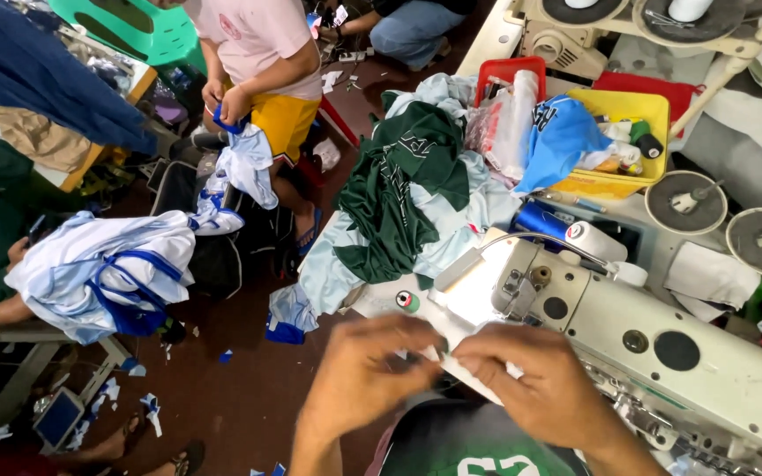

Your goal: Threading an industrial overlock sewing machine by guiding thread through various tensioners and eyelets.

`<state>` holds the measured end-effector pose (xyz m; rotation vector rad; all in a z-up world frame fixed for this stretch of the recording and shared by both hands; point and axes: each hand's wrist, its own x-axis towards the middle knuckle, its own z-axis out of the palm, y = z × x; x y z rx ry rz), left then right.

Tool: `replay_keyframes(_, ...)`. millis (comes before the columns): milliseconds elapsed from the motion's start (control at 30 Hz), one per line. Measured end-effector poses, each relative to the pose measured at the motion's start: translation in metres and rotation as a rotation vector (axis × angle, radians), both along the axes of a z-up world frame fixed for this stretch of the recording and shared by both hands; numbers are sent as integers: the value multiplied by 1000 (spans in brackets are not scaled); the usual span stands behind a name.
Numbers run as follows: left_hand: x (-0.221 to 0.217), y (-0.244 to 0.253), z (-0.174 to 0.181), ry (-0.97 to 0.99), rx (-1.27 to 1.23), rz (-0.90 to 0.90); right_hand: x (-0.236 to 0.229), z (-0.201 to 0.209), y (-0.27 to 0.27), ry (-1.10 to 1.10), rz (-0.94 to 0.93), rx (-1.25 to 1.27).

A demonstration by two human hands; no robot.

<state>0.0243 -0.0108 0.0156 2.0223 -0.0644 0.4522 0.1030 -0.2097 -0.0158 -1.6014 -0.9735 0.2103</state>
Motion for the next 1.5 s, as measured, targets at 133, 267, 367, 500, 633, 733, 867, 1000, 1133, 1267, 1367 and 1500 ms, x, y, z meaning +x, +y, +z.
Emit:
replay_keyframes(133,0,-5,15,103,-195,-266,9,-5,-3,-70,12,-27)
replay_keyframes(267,18,-1,13,87,64,-144,13,7,-14,34,-15,34)
replay_keyframes(367,9,-17,25,122,-221,-354,26,3,-10,-100,-104,-52)
replay_keyframes(500,25,-12,19,-78,-101,-68,21,8,-15,-39,77,-38)
replay_keyframes(633,23,-17,19,55,-48,-304,31,-2,-17,-26,-109,-22)
replay_keyframes(733,28,-17,7,1,-123,-136,28,7,-17,-61,-12,-43)
replay_keyframes(867,25,-16,15,140,-86,-381,30,7,-19,-22,-106,17)
replay_keyframes(1000,23,-16,3,25,-340,-264,32,0,-19,-112,12,-131)
replay_keyframes(1133,26,-17,2,76,-170,-151,31,5,-20,-13,-3,-1)
replay_keyframes(1267,23,-18,-1,141,-300,-248,39,-12,-15,-78,-97,-93)
replay_keyframes(1367,27,-17,-11,34,-240,-121,31,-6,-18,-146,73,-106)
replay_keyframes(1500,28,-17,-7,4,-91,-101,31,7,-17,-36,44,3)
